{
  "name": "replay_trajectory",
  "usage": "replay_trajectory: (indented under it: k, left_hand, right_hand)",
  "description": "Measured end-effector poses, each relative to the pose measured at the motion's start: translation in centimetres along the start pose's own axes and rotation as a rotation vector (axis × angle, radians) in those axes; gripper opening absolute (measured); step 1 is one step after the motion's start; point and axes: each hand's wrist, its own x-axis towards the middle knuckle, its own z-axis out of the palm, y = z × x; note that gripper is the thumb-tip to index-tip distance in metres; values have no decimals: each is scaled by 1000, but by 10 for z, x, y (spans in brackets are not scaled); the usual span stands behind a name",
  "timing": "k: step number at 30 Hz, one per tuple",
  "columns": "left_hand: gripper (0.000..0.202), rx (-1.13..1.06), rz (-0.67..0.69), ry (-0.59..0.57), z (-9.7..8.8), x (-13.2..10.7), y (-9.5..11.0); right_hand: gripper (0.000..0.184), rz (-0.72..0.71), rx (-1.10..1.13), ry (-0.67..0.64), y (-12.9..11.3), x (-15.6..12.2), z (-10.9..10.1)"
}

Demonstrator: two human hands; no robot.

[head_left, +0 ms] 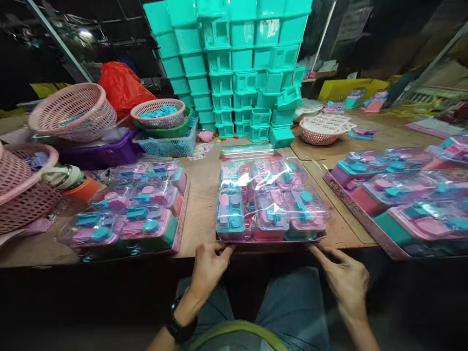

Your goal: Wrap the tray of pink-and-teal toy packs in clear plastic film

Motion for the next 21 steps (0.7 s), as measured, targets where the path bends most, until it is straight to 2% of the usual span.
replay_trajectory:
  k: [2,4,7,9,11,13,18,21]
  left_hand:
    - [54,0,11,16,-1,1,-1]
    - [53,4,22,33,-1,2,-3]
    - [54,19,43,59,2,5,-7]
    - [54,38,51,76,3,7,-11]
    - [53,74,56,102,0,9,-14]
    - [49,124,53,152,-8,11,-16]
    - [43,338,32,342,-34,17,-22]
    - [41,299,158,317,-31,16,-33]
  right_hand:
    - [89,-51,-38,-8,8,9,-3]
    - [94,-179,-88,8,16,18,-5]
    - [95,-530,-188,95,26,31,-4]
    - [88,-754,-243,142,32,40,-1]
    - [80,-900,-286,161,37,48,2]
    - [72,-962,-311,131,41,57,4]
    - [53,-974,-289,74,45,88,-4]
    - [54,-854,-113,120,33,107,-9]
